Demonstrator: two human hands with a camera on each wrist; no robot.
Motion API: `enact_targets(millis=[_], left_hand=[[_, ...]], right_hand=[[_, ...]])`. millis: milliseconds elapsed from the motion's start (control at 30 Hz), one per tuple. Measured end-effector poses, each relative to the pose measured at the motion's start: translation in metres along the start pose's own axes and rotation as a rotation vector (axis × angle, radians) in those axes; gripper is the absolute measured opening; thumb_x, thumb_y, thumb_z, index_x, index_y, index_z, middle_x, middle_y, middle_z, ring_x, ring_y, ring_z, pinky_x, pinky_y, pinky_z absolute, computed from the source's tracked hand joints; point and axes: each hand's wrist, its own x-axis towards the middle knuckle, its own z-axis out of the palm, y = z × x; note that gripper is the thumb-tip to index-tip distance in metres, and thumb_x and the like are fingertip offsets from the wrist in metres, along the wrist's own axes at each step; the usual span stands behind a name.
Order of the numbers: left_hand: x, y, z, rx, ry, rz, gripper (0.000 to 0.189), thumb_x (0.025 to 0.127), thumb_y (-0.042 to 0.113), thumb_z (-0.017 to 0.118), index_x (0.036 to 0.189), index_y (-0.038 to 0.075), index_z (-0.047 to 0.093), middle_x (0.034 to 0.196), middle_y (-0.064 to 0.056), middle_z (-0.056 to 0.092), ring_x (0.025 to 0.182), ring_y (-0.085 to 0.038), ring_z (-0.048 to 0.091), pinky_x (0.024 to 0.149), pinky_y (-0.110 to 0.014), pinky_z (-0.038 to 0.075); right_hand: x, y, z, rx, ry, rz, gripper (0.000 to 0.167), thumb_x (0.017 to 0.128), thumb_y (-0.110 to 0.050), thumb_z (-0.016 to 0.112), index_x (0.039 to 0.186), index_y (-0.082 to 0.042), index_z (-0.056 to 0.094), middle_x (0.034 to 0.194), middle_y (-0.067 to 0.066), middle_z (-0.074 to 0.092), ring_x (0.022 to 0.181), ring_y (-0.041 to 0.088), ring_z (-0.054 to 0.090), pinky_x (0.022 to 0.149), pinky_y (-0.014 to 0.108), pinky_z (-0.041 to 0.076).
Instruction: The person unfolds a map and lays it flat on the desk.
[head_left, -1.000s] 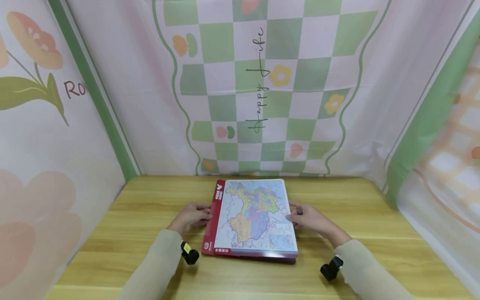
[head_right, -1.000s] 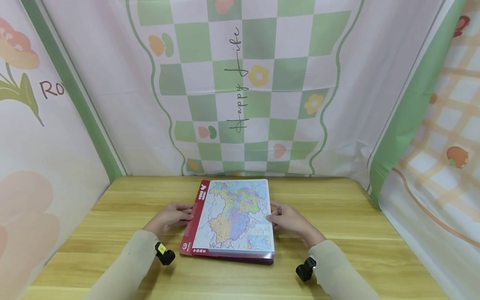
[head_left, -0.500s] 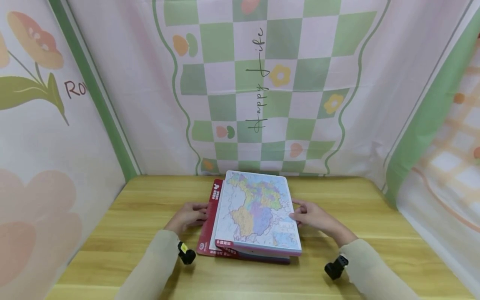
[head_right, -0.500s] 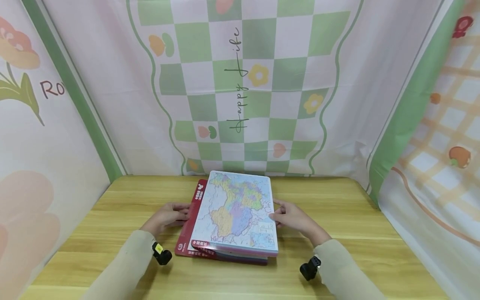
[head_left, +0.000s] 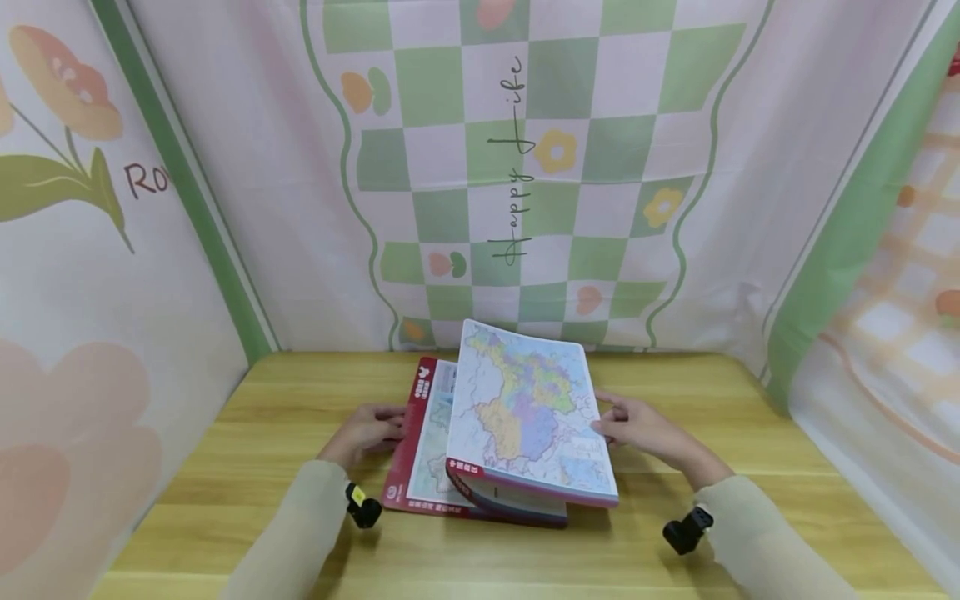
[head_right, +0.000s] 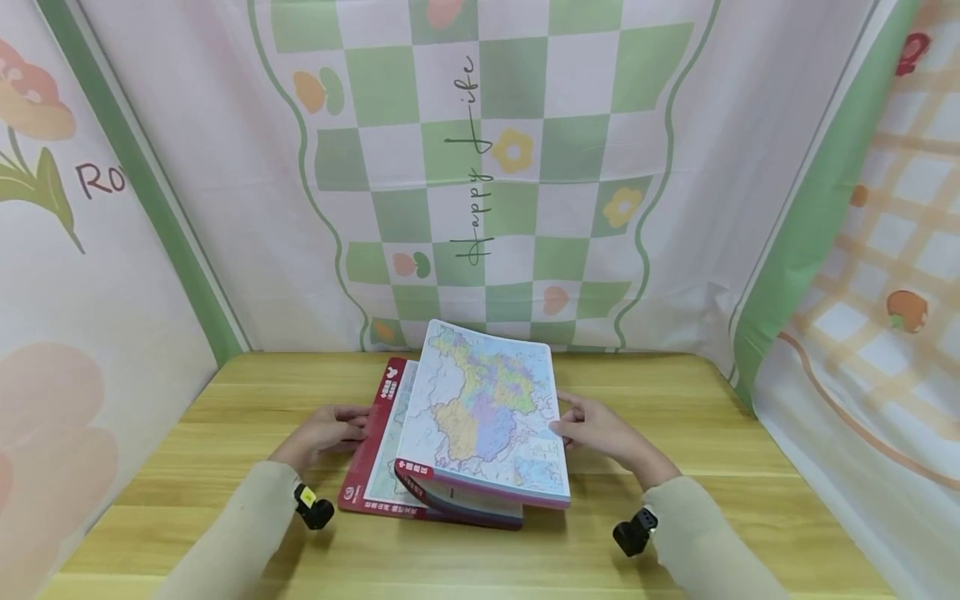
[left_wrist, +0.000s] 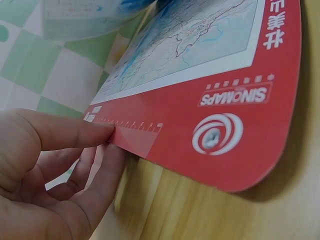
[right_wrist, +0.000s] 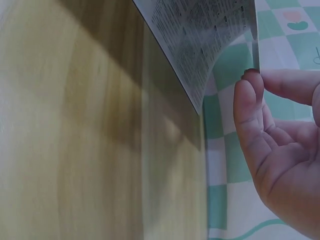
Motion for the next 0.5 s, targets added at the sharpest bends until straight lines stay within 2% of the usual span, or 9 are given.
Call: enact_targets(millis=[500], left_hand=[[-0.009, 0.002, -0.021, 0.043, 0.033, -0.013, 0.047, 0.090, -0.007, 0.064, 0.136, -0.006, 0.056, 0.121, -0.022, 0.064, 0.108, -0.033, 0.065, 0.088, -0.041, 0.058]], right_hand=[[-0.010, 0.003, -0.022, 0.018, -0.017, -0.008, 0.078, 0.102, -0.019, 0.061, 0.155, 0.010, 0.012, 0.108, 0.017, 0.064, 0.092, 0.026, 0.064, 0.084, 0.044, 0.058]])
